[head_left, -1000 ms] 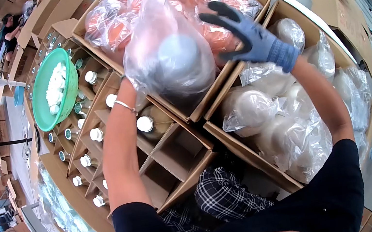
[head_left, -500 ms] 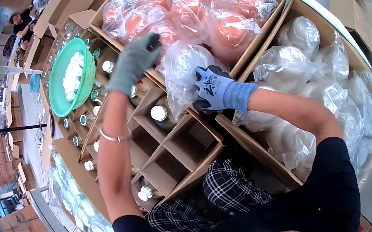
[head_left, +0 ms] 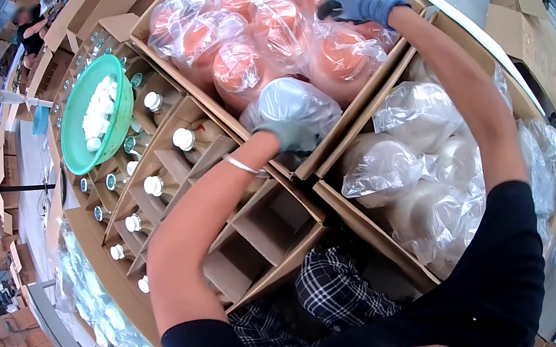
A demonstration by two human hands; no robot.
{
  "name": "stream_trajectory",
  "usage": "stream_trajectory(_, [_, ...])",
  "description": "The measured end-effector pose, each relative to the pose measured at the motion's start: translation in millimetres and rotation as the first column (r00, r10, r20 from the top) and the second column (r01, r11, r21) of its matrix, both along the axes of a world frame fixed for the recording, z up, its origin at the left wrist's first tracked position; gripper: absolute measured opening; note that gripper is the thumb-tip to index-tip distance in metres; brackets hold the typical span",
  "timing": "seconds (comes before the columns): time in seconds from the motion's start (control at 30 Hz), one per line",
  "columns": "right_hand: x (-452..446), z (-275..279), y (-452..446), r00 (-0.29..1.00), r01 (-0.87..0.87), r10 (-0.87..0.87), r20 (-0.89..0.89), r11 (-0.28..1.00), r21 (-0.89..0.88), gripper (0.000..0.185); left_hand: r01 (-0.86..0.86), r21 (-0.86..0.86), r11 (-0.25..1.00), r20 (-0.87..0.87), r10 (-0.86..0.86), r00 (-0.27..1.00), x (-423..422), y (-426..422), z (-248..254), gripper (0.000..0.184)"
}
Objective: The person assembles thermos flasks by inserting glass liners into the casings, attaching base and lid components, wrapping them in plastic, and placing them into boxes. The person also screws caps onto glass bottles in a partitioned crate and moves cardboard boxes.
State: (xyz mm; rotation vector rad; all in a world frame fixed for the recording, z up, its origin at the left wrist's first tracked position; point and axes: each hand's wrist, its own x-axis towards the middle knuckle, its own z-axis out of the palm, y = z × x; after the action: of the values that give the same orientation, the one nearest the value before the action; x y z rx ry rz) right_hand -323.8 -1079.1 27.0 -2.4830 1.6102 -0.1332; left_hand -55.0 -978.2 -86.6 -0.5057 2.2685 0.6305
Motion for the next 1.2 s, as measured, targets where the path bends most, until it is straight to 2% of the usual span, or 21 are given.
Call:
stream_trajectory(0.07, [-31.8, -53.8, -14.5, 0.871, -0.268, 0.222, -0.439, 0.962, -0.046, 0.036, -0.066, 0.116, 0.991, -0.121, 0.080, 0.989, 16.5, 1.4, -34.7, 0.033])
stream_trajectory(0.1, [-46.4, -82.4, -22.9, 0.721, -0.392, 0.291, -0.629, 0.920, -0.025, 0.037, -0.139, 0.189, 0.972, 0.037, 0.134, 0.990, 17.6, 9.1, -19.3, 0.034])
stream_trajectory(0.13, [-67.3, -131.2, -42.3, 0.968, -0.192, 0.186, -0.168, 0.981, -0.021, 0.038, -0.266, 0.121, 0.956, 0.084, 0.257, 0.963, 12.6, 14.4, -15.1, 0.036])
stream_trajectory(0.2, [-52.6, -144.4, -53.6, 0.991, -0.129, 0.129, 0.046, 0.992, -0.003, 0.037, -0.376, 0.076, 0.924, 0.136, 0.364, 0.922, 5.5, 11.9, -13.7, 0.038])
stream_trajectory(0.23, [-41.6, -138.4, -42.4, 0.980, 0.068, -0.100, 0.172, 0.981, 0.183, 0.030, -0.419, 0.055, 0.906, 0.166, 0.405, 0.899, 2.6, 11.2, -16.1, 0.039])
stream_trajectory(0.27, [-43.5, -150.2, -50.2, 0.989, 0.053, -0.073, 0.127, 0.987, 0.153, 0.027, -0.407, 0.067, 0.911, 0.092, 0.401, 0.912, 24.8, -3.0, -96.2, 0.038])
stream_trajectory(0.3, [-37.3, -149.8, -52.7, 0.996, 0.033, -0.043, 0.081, 0.992, 0.122, 0.024, -0.328, 0.078, 0.941, 0.075, 0.323, 0.944, 19.8, 4.2, -71.0, 0.039])
stream_trajectory(0.33, [-31.0, -144.9, -60.4, 0.986, -0.023, 0.045, -0.158, 0.991, 0.135, 0.020, -0.250, 0.084, 0.965, 0.054, 0.246, 0.968, 13.2, 9.3, -44.2, 0.039])
stream_trajectory(0.4, [-31.3, -151.2, -67.8, 0.997, 0.015, -0.009, -0.074, 0.996, 0.083, 0.027, -0.191, 0.109, 0.975, -0.018, 0.194, 0.981, 16.1, 10.8, -33.4, 0.034])
stream_trajectory(0.5, [-28.5, -161.1, -63.8, 0.999, -0.005, 0.006, -0.039, 1.000, 0.024, 0.030, -0.073, 0.028, 0.997, 0.015, 0.072, 0.997, 13.7, 17.0, 50.2, 0.035])
stream_trajectory(0.57, [-32.9, -167.3, -67.4, 0.989, -0.074, 0.071, -0.132, 0.997, -0.019, 0.032, -0.103, -0.042, 0.994, -0.063, 0.100, 0.993, 22.0, 30.3, 117.3, 0.036])
stream_trajectory(0.6, [-33.7, -163.4, -67.6, 0.981, -0.049, 0.053, -0.186, 0.998, 0.030, 0.031, -0.174, -0.064, 0.983, -0.206, 0.157, 0.966, 33.0, 41.1, 145.8, 0.040])
stream_trajectory(0.7, [-34.5, -100.0, -33.8, 0.985, -0.173, 0.172, -0.020, 0.981, -0.092, 0.028, -0.399, -0.025, 0.917, -0.541, 0.323, 0.777, 68.0, 70.5, 168.6, 0.047])
stream_trajectory(0.77, [-8.9, -12.2, 10.8, 0.974, 0.225, -0.225, -0.015, 0.974, 0.011, 0.026, -0.493, 0.041, 0.869, -0.691, 0.381, 0.614, 72.0, 81.2, 160.9, 0.048])
stream_trajectory(0.8, [-26.7, -10.0, 6.9, 0.879, 0.340, -0.421, 0.225, 0.883, 0.322, 0.028, -0.514, 0.073, 0.855, -0.751, 0.386, 0.535, 71.6, 84.3, 147.3, 0.048])
stream_trajectory(0.87, [-37.8, -8.0, 26.7, 0.978, 0.208, -0.190, -0.088, 0.915, 0.344, 0.028, -0.519, 0.023, 0.854, -0.836, 0.301, 0.458, 65.0, 87.1, 110.2, 0.046])
stream_trajectory(0.93, [-46.9, -51.9, 21.9, 0.929, 0.108, 0.055, -0.366, 0.905, 0.411, 0.030, -0.486, 0.230, 0.843, -0.620, 0.511, 0.595, 41.6, 78.9, 80.3, 0.045])
stream_trajectory(1.0, [-50.8, -92.4, 16.1, 0.798, 0.040, 0.265, -0.541, 0.872, 0.487, 0.032, -0.482, 0.185, 0.857, -0.330, 0.516, 0.790, 15.0, 66.2, 64.5, 0.048])
stream_trajectory(1.03, [-48.3, -103.3, 12.7, 0.757, 0.074, 0.278, -0.591, 0.862, 0.501, 0.032, -0.551, 0.403, 0.730, -0.157, 0.649, 0.745, 9.1, 59.3, 72.1, 0.050])
stream_trajectory(1.1, [-44.7, -117.1, 3.0, 0.688, 0.144, 0.291, -0.665, 0.844, 0.518, 0.033, -0.529, 0.535, 0.659, -0.176, 0.699, 0.693, 10.0, 61.7, 77.4, 0.048])
stream_trajectory(1.2, [-37.4, -115.8, 3.5, 0.668, 0.177, 0.311, -0.676, 0.816, 0.550, 0.034, -0.528, 0.494, 0.691, -0.280, 0.701, 0.656, 13.2, 65.1, 72.9, 0.062])
